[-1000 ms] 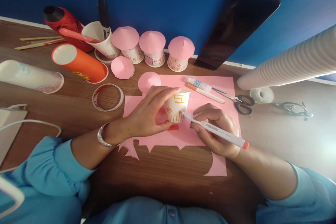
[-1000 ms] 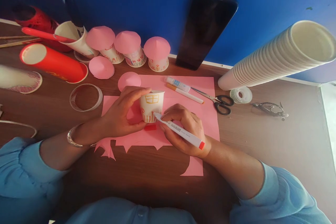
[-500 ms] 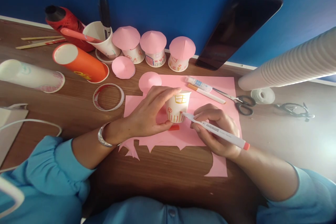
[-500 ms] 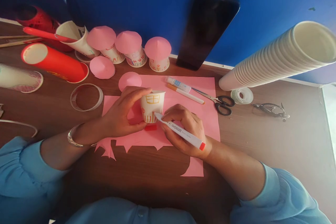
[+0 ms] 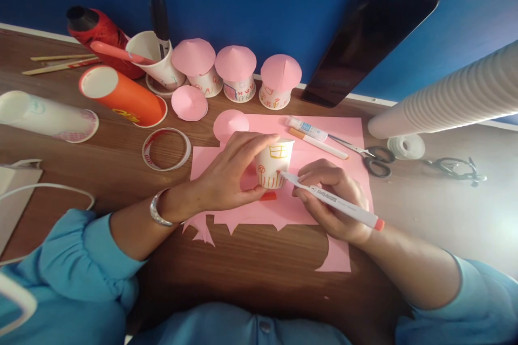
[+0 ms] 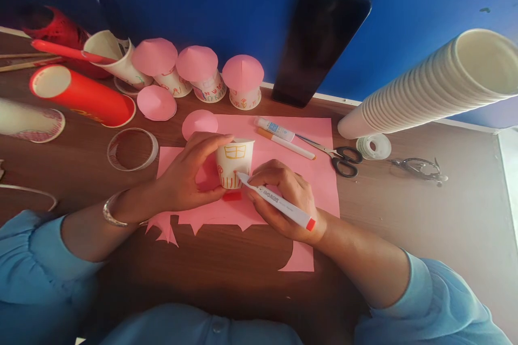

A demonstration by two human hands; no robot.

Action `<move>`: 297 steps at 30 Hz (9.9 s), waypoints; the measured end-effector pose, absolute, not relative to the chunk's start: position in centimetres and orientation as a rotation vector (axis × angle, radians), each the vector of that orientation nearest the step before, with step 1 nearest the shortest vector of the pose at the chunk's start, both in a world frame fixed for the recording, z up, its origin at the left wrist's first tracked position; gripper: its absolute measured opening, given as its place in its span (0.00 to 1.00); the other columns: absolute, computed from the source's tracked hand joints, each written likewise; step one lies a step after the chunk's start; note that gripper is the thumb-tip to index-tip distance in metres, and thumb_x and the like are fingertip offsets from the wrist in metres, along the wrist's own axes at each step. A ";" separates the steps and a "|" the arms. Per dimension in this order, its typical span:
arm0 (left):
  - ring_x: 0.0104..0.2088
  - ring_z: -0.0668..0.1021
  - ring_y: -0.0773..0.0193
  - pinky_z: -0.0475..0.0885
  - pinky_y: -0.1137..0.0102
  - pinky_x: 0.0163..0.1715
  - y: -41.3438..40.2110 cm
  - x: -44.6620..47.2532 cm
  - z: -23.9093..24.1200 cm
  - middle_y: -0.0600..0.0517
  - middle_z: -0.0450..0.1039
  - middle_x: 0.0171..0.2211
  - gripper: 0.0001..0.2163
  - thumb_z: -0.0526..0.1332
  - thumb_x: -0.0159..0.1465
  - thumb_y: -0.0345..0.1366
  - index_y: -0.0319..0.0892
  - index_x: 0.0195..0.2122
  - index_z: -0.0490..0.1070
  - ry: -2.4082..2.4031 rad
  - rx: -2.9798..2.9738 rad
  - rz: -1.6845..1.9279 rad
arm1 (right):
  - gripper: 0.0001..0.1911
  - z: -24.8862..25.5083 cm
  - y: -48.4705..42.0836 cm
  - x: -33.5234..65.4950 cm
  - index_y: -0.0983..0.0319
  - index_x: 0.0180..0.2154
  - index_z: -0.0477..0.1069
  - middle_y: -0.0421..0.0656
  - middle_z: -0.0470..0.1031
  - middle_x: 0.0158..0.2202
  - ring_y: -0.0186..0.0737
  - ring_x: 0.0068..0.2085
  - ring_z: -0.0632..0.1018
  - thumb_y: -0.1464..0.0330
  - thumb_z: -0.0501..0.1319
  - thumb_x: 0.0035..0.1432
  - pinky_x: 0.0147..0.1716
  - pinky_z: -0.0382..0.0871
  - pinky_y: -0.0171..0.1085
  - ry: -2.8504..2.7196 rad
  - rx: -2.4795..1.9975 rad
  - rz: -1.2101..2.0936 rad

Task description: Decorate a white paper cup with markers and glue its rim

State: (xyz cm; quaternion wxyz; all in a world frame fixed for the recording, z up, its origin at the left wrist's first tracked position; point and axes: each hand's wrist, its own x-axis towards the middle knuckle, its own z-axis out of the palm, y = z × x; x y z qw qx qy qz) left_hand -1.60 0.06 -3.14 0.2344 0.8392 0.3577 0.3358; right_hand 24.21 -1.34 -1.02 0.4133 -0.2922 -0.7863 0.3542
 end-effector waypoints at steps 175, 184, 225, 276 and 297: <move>0.60 0.75 0.46 0.75 0.50 0.60 0.0 -1.6 -3.1 0.41 0.72 0.65 0.42 0.72 0.62 0.37 0.49 0.75 0.54 1.029 2.312 0.907 | 0.10 -0.3 -1.4 24.4 0.55 0.46 0.71 0.41 0.81 0.36 0.42 0.38 0.84 0.75 0.64 0.68 0.36 0.82 0.41 -2.046 -0.799 0.775; 0.60 0.75 0.44 0.75 0.49 0.60 -0.2 -1.7 -3.2 0.40 0.72 0.65 0.42 0.72 0.62 0.40 0.49 0.75 0.54 1.061 2.296 0.883 | 0.11 -0.3 -1.4 24.3 0.56 0.47 0.71 0.42 0.80 0.36 0.42 0.38 0.85 0.76 0.64 0.67 0.37 0.83 0.40 -2.081 -0.777 0.760; 0.56 0.75 0.48 0.74 0.54 0.60 -0.2 -1.3 -2.8 0.41 0.73 0.60 0.40 0.73 0.64 0.39 0.46 0.74 0.56 1.044 2.296 0.915 | 0.06 -0.8 -1.5 24.0 0.56 0.47 0.71 0.43 0.81 0.39 0.42 0.41 0.85 0.72 0.63 0.72 0.41 0.82 0.41 -2.038 -0.846 0.819; 0.59 0.75 0.44 0.74 0.49 0.59 -0.1 -1.6 -3.0 0.40 0.72 0.64 0.42 0.72 0.64 0.42 0.49 0.76 0.53 1.053 2.312 0.858 | 0.06 -1.3 -1.0 24.3 0.56 0.45 0.74 0.40 0.79 0.36 0.39 0.34 0.81 0.73 0.66 0.69 0.34 0.76 0.42 -1.794 -0.822 0.950; 0.58 0.75 0.46 0.75 0.51 0.59 -0.2 -1.6 -3.0 0.41 0.72 0.62 0.42 0.72 0.64 0.40 0.48 0.76 0.54 1.052 2.317 0.877 | 0.08 -1.1 -1.0 24.1 0.56 0.46 0.74 0.41 0.79 0.34 0.41 0.36 0.81 0.75 0.65 0.68 0.35 0.78 0.43 -1.857 -0.788 0.937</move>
